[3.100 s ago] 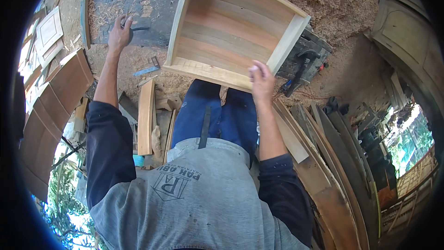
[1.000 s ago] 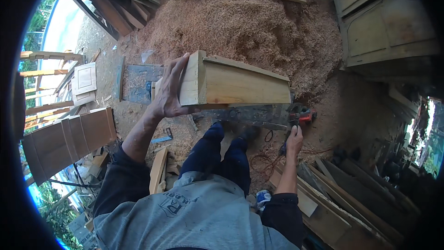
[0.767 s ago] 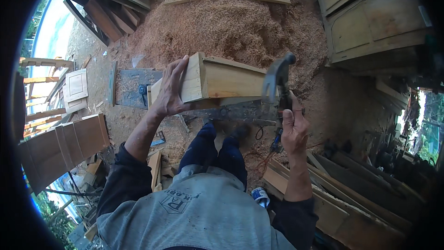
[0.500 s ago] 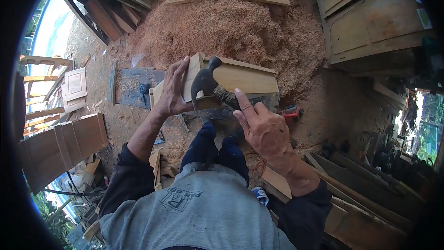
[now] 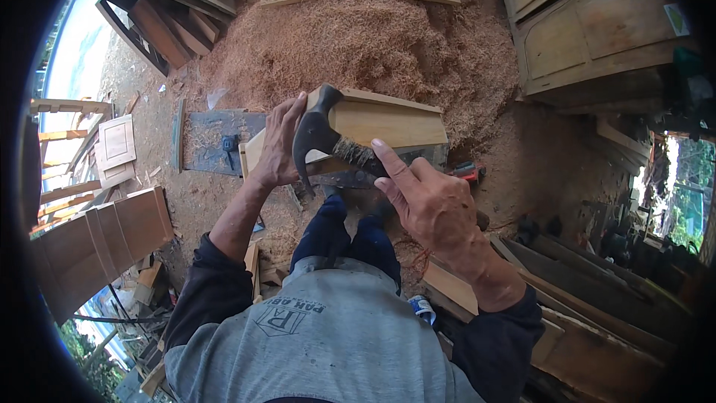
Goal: The person constructs a wooden box by hammering nails into the wooden panels and measuring the dimensions with a tape measure.
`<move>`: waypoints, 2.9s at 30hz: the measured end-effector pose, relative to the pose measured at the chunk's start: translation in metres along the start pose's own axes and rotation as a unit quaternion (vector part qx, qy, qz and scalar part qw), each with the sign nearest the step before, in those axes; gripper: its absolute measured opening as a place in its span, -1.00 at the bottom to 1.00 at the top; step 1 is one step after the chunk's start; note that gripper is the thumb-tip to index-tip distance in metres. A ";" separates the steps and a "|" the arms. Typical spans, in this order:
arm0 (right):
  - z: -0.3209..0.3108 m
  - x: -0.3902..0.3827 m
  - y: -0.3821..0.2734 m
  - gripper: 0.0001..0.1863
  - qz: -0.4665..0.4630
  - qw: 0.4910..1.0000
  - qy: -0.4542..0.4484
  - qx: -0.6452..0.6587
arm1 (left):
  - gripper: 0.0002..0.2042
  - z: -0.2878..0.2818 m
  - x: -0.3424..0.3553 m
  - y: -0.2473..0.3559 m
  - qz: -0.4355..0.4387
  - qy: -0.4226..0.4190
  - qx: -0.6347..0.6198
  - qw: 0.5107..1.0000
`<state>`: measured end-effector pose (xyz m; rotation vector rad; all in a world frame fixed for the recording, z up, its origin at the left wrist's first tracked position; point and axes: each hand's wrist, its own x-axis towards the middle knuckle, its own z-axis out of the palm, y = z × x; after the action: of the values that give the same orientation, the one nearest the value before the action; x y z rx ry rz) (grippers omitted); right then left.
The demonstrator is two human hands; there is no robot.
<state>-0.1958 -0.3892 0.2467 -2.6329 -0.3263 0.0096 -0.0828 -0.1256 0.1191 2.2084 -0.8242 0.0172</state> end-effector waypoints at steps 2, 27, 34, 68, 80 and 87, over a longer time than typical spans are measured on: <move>-0.003 -0.003 0.007 -0.48 0.001 0.997 0.062 0.038 | 0.17 -0.002 0.000 -0.003 -0.001 -0.011 0.001 1.000; 0.044 0.008 0.016 -0.50 0.215 0.781 -0.001 0.586 | 0.19 -0.019 -0.037 -0.021 -0.014 -0.012 0.001 1.000; 0.056 0.026 0.019 -0.59 0.200 0.874 -0.088 0.435 | 0.18 -0.018 -0.035 -0.023 -0.005 0.006 -0.027 1.000; 0.087 -0.008 0.018 -0.52 0.210 0.852 0.037 0.479 | 0.19 -0.025 -0.035 -0.019 -0.021 -0.023 0.018 0.999; 0.227 -0.148 0.107 -0.66 0.554 0.771 0.066 0.307 | 0.02 -0.073 -0.016 -0.086 -0.138 -0.066 0.009 0.988; 0.342 -0.179 0.160 -0.58 0.570 0.802 0.069 0.169 | -0.38 -0.084 -0.034 -0.161 -0.208 -0.031 -0.087 0.974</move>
<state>-0.3554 -0.4082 -0.1385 -2.0582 1.2101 0.2439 0.0015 0.0294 0.0639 2.1797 -0.3654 -0.3190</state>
